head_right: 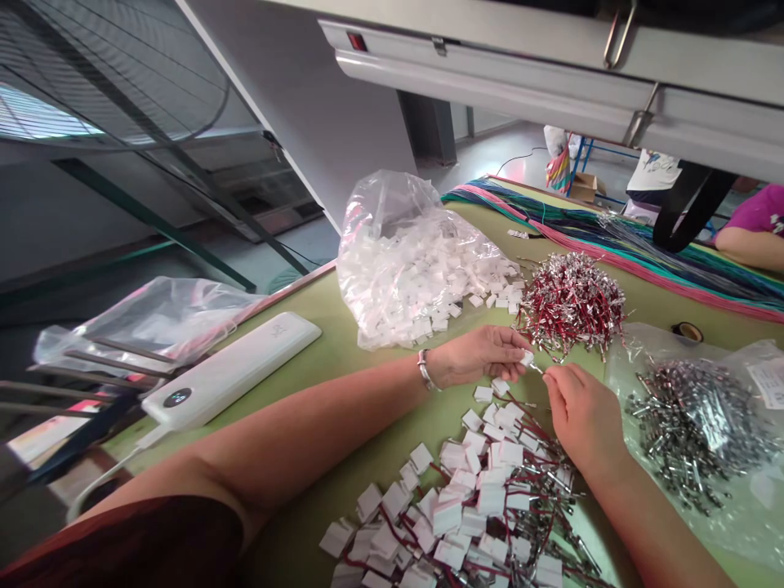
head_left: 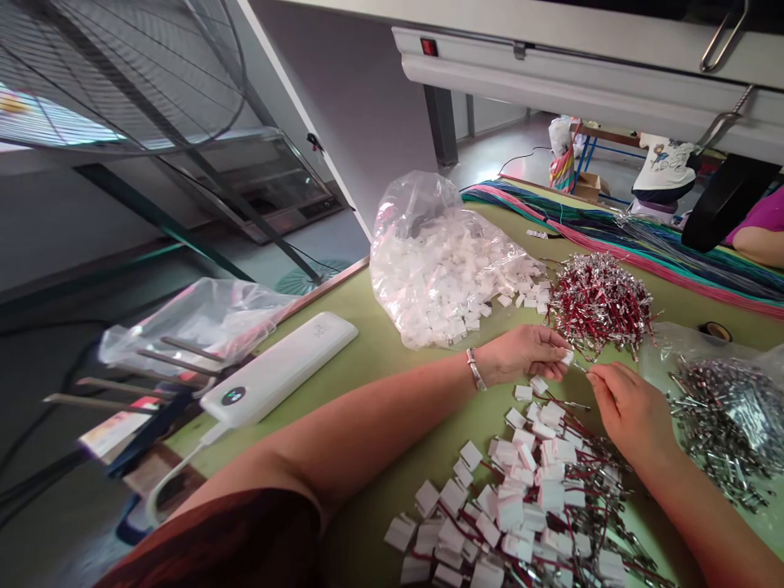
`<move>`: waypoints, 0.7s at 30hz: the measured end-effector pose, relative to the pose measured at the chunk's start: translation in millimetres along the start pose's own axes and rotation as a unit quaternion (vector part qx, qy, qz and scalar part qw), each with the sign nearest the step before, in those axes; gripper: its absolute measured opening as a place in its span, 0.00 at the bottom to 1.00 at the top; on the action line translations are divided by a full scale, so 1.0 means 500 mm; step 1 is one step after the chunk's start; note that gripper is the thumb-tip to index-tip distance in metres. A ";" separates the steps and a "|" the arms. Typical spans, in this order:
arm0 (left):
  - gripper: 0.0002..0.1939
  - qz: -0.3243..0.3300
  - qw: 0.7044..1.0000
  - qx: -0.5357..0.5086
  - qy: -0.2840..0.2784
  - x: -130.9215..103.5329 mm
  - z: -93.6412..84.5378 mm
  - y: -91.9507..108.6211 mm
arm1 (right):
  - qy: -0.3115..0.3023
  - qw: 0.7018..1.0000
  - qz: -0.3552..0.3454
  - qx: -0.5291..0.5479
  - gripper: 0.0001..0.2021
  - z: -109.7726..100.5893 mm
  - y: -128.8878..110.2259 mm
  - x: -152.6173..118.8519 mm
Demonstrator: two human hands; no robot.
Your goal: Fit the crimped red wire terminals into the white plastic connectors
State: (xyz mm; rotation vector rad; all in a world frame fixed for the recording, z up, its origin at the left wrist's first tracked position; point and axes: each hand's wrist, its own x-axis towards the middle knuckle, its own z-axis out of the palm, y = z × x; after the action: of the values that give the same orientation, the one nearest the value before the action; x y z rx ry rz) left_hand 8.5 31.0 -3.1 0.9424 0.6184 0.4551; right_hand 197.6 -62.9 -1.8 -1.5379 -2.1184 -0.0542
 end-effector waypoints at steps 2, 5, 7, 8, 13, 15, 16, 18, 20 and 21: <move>0.10 0.004 1.000 -0.002 -0.015 -0.001 0.000 -0.001 | -0.056 0.993 0.054 0.089 0.13 -0.003 -0.002 0.004; 0.12 0.015 0.999 0.007 -0.038 -0.003 -0.001 -0.003 | -0.159 0.936 0.179 0.259 0.15 -0.011 -0.010 0.011; 0.12 0.026 0.998 0.017 -0.052 -0.003 0.000 -0.004 | -0.223 0.863 0.265 0.368 0.17 -0.017 -0.015 0.015; 0.12 0.034 0.998 0.024 -0.056 -0.004 0.001 -0.004 | -0.247 0.822 0.303 0.414 0.17 -0.020 -0.017 0.016; 0.08 0.085 0.990 0.098 -0.061 -0.008 0.011 0.002 | -0.259 0.682 0.408 0.550 0.19 -0.033 -0.018 0.020; 0.07 0.096 0.987 0.114 -0.065 -0.009 0.014 0.004 | -0.251 0.672 0.412 0.563 0.19 -0.034 -0.018 0.021; 0.08 0.096 0.986 0.116 -0.066 -0.009 0.015 0.005 | -0.244 0.677 0.410 0.561 0.19 -0.033 -0.019 0.022; 0.08 0.090 0.988 0.117 -0.053 -0.009 0.016 0.003 | -0.219 0.707 0.401 0.539 0.18 -0.031 -0.023 0.021; 0.09 0.090 0.988 0.125 -0.020 -0.008 0.017 0.001 | -0.180 0.763 0.379 0.492 0.17 -0.027 -0.027 0.020; 0.10 0.092 0.988 0.128 -0.004 -0.008 0.017 0.001 | -0.163 0.788 0.368 0.465 0.17 -0.024 -0.028 0.018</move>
State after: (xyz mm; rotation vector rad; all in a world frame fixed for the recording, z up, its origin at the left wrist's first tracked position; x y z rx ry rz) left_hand 11.0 23.4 2.1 1.2519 0.5937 0.5441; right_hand 187.7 -63.6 16.2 -1.6018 -1.1893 1.3890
